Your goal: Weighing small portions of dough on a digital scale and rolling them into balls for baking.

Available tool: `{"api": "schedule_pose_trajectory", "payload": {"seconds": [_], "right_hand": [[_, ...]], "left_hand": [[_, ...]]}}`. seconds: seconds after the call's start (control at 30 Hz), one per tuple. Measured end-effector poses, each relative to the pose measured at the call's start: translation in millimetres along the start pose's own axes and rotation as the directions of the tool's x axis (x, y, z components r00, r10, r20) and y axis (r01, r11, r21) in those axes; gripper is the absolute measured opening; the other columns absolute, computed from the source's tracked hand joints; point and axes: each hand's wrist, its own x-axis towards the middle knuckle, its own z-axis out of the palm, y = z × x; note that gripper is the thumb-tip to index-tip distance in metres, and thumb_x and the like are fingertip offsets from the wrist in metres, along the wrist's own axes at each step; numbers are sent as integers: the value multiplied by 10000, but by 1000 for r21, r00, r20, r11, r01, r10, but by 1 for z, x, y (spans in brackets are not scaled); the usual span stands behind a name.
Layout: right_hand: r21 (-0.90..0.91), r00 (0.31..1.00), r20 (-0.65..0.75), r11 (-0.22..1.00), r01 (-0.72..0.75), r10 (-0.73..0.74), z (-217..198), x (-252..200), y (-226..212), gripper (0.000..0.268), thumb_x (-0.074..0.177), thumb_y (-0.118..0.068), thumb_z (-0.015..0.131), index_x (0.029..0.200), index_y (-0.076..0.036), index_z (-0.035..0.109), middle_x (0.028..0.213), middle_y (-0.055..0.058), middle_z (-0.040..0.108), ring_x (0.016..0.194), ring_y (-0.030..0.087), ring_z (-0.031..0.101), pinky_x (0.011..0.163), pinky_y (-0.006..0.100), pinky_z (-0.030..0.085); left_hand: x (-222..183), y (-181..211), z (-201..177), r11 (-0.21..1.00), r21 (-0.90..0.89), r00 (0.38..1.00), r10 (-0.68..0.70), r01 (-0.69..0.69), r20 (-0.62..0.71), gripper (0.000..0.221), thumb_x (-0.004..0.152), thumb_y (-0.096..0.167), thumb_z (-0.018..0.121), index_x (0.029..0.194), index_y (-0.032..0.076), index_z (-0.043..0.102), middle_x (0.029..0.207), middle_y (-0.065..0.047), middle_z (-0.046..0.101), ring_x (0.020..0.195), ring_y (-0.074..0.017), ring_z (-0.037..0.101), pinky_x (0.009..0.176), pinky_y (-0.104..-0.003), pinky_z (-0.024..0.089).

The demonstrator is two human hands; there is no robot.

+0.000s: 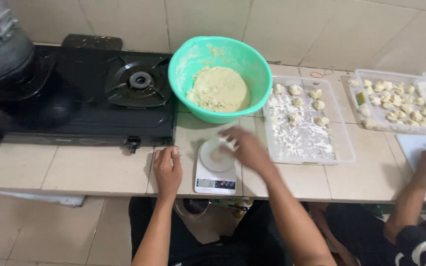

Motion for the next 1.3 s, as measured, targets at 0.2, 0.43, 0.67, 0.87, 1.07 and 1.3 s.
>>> {"api": "schedule_pose_trajectory", "payload": {"seconds": [0.2, 0.43, 0.67, 0.87, 1.07, 1.3], "right_hand": [[-625, 955, 189, 721, 298, -230, 61, -44, 35, 235, 881, -218, 737, 1106, -161, 768, 1111, 48, 703, 992, 249, 651, 831, 345, 564], [339, 915, -93, 876, -343, 394, 9, -44, 42, 207, 968, -143, 697, 1148, -64, 759, 1075, 138, 759, 1003, 301, 721, 889, 427, 609], [-150, 978, 147, 981, -124, 146, 0, -43, -20, 490, 863, -178, 785, 1329, -74, 673, 1273, 249, 664, 1152, 478, 651, 960, 574, 558], [-380, 983, 116, 920, -91, 145, 46, -43, 22, 271, 932, -118, 700, 1200, -117, 744, 1155, 113, 716, 1067, 312, 681, 899, 420, 594], [675, 813, -123, 649, -351, 568, -14, -33, 28, 376, 1056, -257, 523, 1286, -17, 698, 962, 222, 742, 817, 284, 737, 809, 406, 603], [-3, 775, -479, 882, -471, 412, -89, -18, 104, 340, 1119, -260, 474, 1163, -72, 754, 901, 215, 736, 693, 275, 768, 697, 412, 625]], "left_hand": [[1, -9, 1, 999, 44, 999, 9, -11, 47, 129, 1053, 102, 561, 1036, 74, 686, 785, -87, 679, 864, -312, 631, 807, -441, 508], [-4, 1, -3, 999, 30, 999, 38, -38, 6, 130, 1056, 80, 578, 993, 89, 692, 769, -62, 686, 864, -294, 630, 819, -413, 519], [-3, 2, -3, 998, 38, 999, 40, -40, 2, 126, 1052, 60, 587, 994, 80, 697, 769, -61, 679, 881, -306, 628, 828, -424, 525], [-6, 3, -5, 998, 56, 1000, 7, -7, 7, 141, 1065, 82, 573, 989, 85, 692, 764, -63, 678, 870, -294, 631, 814, -417, 519], [-6, 8, -7, 999, 33, 1000, -22, 21, 23, 171, 1050, 90, 570, 964, 91, 717, 740, -61, 696, 859, -267, 647, 821, -379, 538], [-7, 9, -7, 999, 35, 1000, -4, 3, 11, 164, 1053, 84, 576, 973, 80, 719, 750, -76, 704, 864, -278, 647, 813, -399, 542]]}}
